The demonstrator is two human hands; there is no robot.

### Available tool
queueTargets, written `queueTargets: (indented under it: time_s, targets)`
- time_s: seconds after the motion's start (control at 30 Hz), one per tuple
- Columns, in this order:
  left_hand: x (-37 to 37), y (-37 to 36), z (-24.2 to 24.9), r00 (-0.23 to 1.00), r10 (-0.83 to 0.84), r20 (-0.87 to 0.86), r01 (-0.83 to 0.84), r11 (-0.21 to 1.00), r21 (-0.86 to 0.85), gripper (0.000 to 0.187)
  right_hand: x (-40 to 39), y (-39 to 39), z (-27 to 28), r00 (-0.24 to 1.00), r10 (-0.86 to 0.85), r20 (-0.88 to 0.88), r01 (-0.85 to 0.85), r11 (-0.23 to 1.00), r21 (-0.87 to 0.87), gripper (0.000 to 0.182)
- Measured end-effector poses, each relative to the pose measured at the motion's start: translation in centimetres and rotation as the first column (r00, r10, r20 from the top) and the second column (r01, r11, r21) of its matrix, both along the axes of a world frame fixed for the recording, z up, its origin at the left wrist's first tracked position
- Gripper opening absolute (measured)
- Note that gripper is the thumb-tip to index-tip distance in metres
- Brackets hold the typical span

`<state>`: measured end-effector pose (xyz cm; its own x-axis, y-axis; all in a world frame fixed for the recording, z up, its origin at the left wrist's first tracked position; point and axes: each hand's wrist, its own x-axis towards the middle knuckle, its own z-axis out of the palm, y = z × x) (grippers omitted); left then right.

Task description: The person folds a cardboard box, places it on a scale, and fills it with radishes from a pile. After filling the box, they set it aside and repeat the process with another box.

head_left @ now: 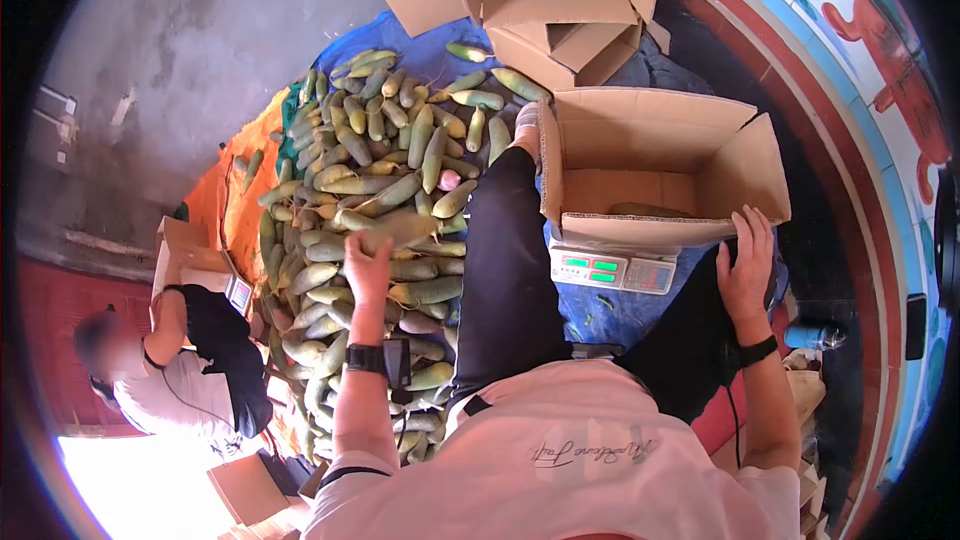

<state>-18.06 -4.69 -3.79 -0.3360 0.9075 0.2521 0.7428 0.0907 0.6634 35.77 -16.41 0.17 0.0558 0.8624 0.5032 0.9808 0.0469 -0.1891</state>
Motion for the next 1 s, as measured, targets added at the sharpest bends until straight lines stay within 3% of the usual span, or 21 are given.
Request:
queueTargets:
  time_s: [0.03,0.1,0.13,0.17,0.23,0.37,0.57,0.73,0.77,0.87,0.97,1.0]
  targets:
    - [1.1,0.6,2.1,0.999,-0.022,0.039,0.017,0.994,0.112,0.044,0.0,0.0,0.0,1.0,0.005,-0.003,-0.005,1.0,0.007,0.054]
    - [3.3,1.5,5.5,0.876,-0.063,0.479,-0.005,0.99,0.14,0.039,0.0,0.0,0.0,1.0,0.003,-0.012,-0.003,1.0,0.014,0.054]
    - [4.4,1.9,7.1,0.799,-0.099,0.593,0.014,0.989,0.147,0.037,0.0,0.0,0.1,1.0,0.012,-0.018,-0.012,1.0,0.019,0.054]
    - [5.6,2.1,8.4,0.798,-0.105,0.593,0.019,0.989,0.15,0.037,0.0,0.0,0.1,1.0,0.007,-0.019,-0.007,1.0,0.021,0.054]
    - [8.2,2.5,10.6,0.544,-0.222,0.809,0.07,0.973,0.22,0.037,0.1,0.0,0.0,1.0,0.013,-0.023,-0.013,1.0,0.018,0.055]
    - [13.5,3.0,12.3,0.386,-0.343,0.857,0.296,0.925,0.237,0.038,0.2,-0.1,-0.1,1.0,0.008,-0.005,-0.007,0.999,0.037,0.054]
    - [21.3,2.0,12.9,0.299,-0.384,0.874,0.547,0.819,0.173,0.041,-0.2,0.6,2.5,0.998,0.044,0.038,-0.046,0.998,0.044,0.057]
    - [26.4,0.4,12.7,0.179,-0.43,0.885,0.74,0.651,0.167,0.044,-4.0,2.3,7.0,0.94,0.255,-0.227,-0.24,0.966,0.094,0.062]
    - [27.1,0.1,12.6,0.179,-0.414,0.892,0.758,0.636,0.143,0.043,-3.9,2.6,6.8,0.94,0.26,-0.223,-0.244,0.965,0.094,0.062]
    - [27.4,0.3,12.6,0.205,-0.437,0.876,0.758,0.637,0.141,0.044,-3.5,3.3,6.1,0.827,0.155,-0.541,-0.2,0.979,-0.026,0.058]
    - [26.6,0.9,12.3,0.3,-0.482,0.823,0.812,0.582,0.045,0.045,-3.0,3.4,6.4,0.89,0.178,-0.419,-0.212,0.977,-0.036,0.057]
    - [26.4,0.8,12.3,0.406,-0.592,0.696,0.811,0.585,0.024,0.047,-2.9,3.6,6.6,0.89,0.181,-0.419,-0.215,0.976,-0.037,0.057]
